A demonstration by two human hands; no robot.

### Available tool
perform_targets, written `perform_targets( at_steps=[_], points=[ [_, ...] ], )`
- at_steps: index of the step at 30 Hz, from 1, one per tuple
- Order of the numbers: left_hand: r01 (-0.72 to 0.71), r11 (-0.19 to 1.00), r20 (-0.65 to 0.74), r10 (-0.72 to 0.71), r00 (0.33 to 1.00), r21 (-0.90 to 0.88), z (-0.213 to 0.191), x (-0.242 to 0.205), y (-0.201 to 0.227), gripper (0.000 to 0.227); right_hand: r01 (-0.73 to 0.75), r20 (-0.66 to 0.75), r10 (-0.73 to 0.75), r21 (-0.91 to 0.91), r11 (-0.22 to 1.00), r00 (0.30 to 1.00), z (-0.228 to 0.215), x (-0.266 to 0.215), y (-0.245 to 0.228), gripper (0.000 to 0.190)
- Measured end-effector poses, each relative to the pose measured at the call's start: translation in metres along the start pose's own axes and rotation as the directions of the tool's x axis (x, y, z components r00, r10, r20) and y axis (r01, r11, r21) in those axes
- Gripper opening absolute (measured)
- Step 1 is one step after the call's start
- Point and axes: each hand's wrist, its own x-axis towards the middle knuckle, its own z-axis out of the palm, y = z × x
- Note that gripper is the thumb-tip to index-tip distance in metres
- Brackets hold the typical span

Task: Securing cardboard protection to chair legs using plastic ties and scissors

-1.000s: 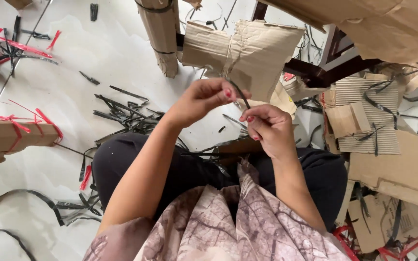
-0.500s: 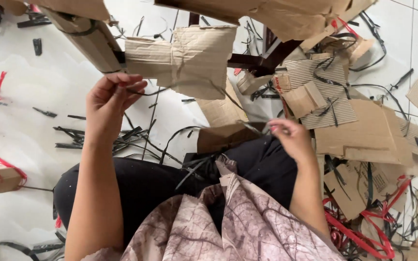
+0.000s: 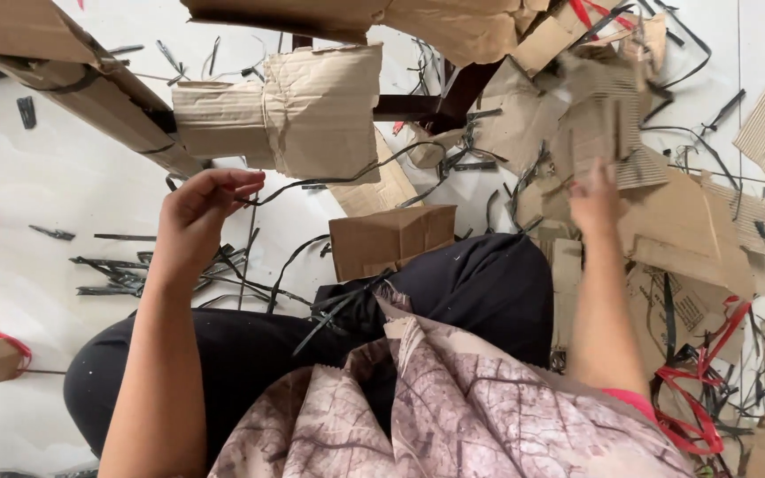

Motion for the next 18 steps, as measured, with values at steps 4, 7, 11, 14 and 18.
perform_targets(
  at_steps=[4,7,11,14,18],
  points=[
    [0.029,0.999,0.057,-0.030,0.998,0.032,-0.005,0.002,-0.005,0.025,0.056,-0.196,-0.026,0.148,0.987,0.980,-0.052,-0.013,0.032,0.067],
    [0.050,0.996,0.076,-0.056,0.996,0.067,0.001,0.004,-0.004,0.030,0.210,-0.345,-0.089,0.333,0.919,0.934,-0.080,-0.051,0.025,0.059],
    [0.033,0.997,0.122,-0.040,0.992,0.065,0.004,0.006,-0.014,0.029,0.412,-0.539,-0.179,0.350,0.841,0.823,-0.102,-0.100,0.004,0.051],
    [0.035,0.997,0.122,-0.044,0.992,0.072,0.005,0.004,-0.016,0.029,0.348,-0.693,-0.077,0.259,0.901,0.716,-0.097,-0.096,0.033,0.045],
    [0.080,0.992,0.098,-0.089,0.991,0.099,0.004,0.002,-0.012,0.030,-0.313,-0.732,0.310,0.138,0.940,0.606,-0.084,-0.059,0.143,0.063]
  ],
)
